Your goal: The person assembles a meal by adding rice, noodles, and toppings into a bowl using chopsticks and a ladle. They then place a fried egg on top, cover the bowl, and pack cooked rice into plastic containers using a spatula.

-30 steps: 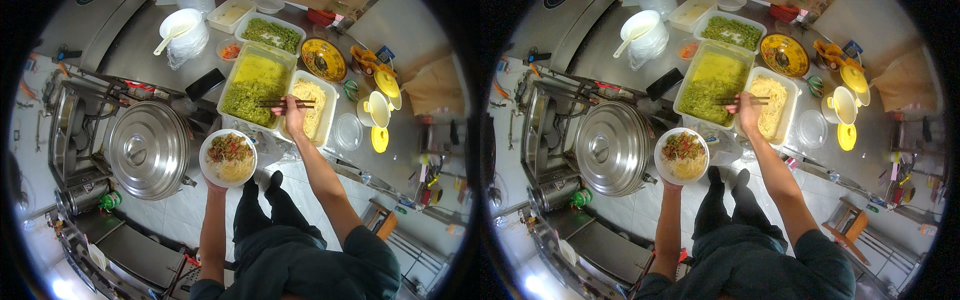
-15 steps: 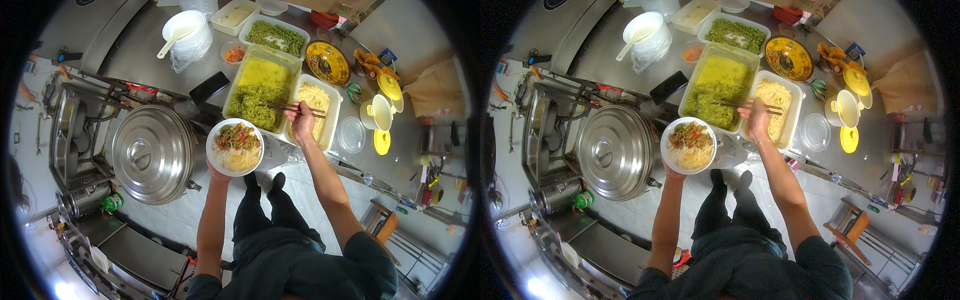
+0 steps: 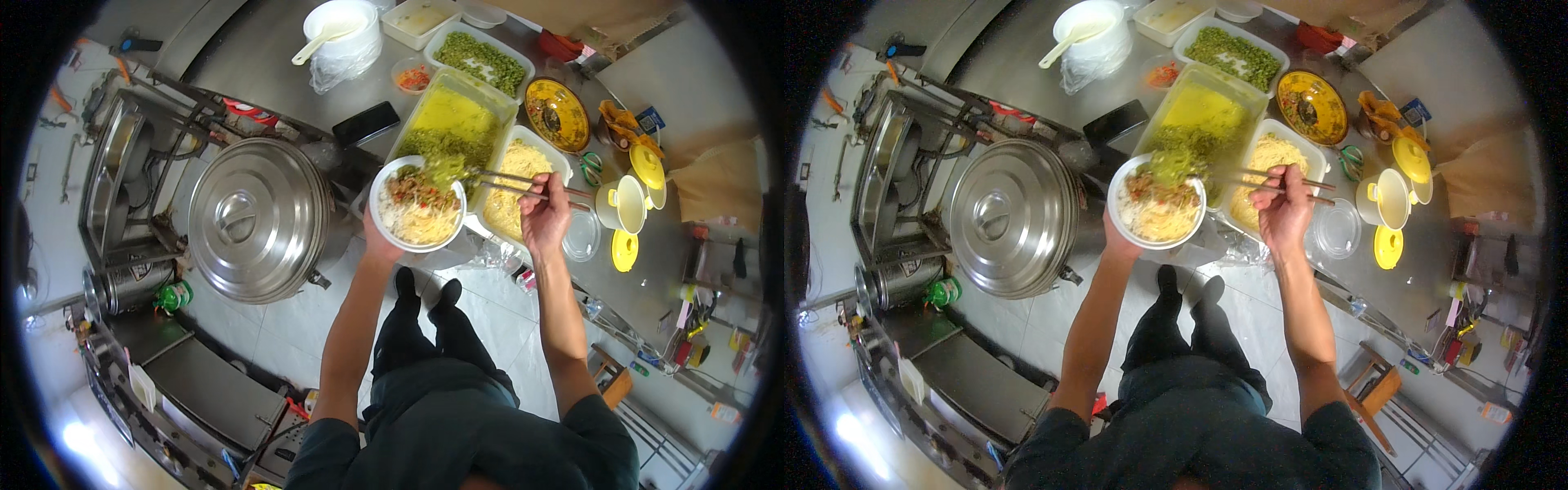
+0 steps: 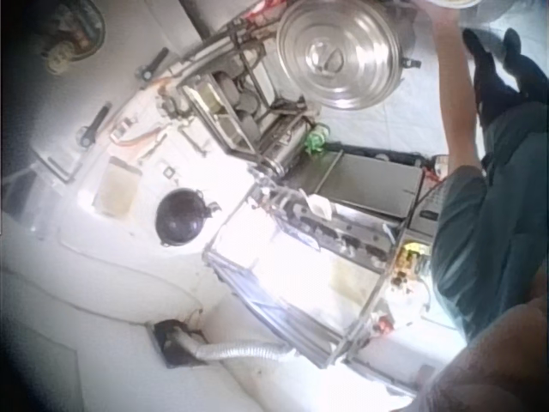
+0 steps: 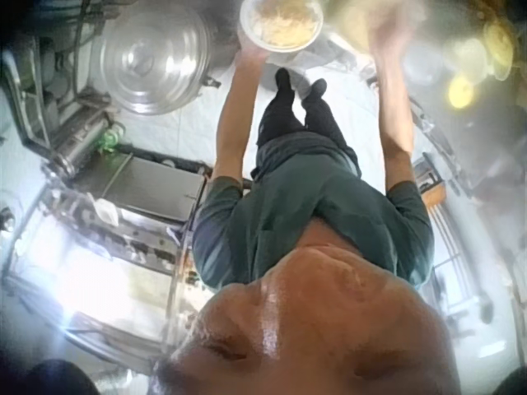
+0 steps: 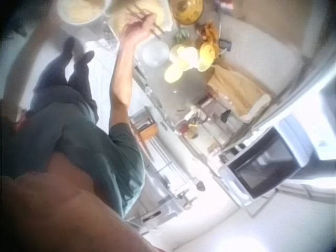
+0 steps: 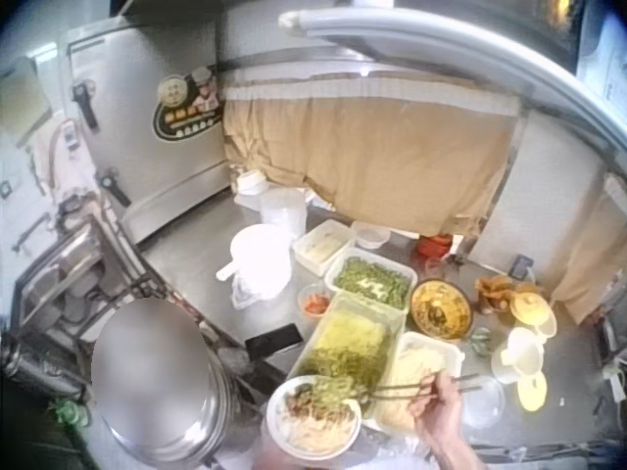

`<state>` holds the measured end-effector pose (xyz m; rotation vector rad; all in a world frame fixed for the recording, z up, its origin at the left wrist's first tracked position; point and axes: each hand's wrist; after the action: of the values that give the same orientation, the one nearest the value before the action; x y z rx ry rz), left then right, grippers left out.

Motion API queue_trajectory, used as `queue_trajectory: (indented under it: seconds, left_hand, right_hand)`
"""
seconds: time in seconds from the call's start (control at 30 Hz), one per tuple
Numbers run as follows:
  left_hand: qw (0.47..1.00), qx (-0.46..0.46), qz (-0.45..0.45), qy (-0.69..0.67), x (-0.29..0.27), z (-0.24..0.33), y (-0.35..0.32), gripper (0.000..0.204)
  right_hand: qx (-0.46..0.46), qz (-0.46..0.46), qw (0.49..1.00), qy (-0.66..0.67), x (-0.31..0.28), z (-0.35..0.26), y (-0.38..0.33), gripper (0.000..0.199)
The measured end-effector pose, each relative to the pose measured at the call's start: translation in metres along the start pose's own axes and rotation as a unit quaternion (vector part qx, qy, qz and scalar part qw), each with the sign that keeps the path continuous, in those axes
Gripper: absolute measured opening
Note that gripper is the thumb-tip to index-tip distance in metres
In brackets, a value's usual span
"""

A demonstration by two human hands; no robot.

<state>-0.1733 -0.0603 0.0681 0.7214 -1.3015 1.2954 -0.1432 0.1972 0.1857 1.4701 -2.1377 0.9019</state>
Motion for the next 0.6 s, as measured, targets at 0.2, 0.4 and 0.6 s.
queue_trajectory:
  seconds: [0.2,0.4,0.6]
  left_hand:
    - [1.0,-0.008,-0.01,-0.01,0.013,-0.002,0.004,0.056]
    - [1.0,-0.009,0.0,-0.014,0.012,0.0,-0.001,0.057]
    - [0.999,-0.014,-0.006,-0.036,0.011,-0.004,-0.002,0.057]
  right_hand:
    - [0.002,-0.091,0.962,-0.258,0.021,0.047,-0.047,0.036]
    - [-0.036,-0.094,0.937,-0.334,0.011,0.035,-0.073,0.041]
    - [-0.023,-0.056,0.946,-0.319,0.016,0.024,-0.075,0.042]
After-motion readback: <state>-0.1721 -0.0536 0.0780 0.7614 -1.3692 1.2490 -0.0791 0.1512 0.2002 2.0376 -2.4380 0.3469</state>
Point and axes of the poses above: each hand's wrist, its own y-axis towards the middle knuckle, its own x-axis out of the palm, z = x × y, and after that the axes turned 12 degrees about x, right-handed
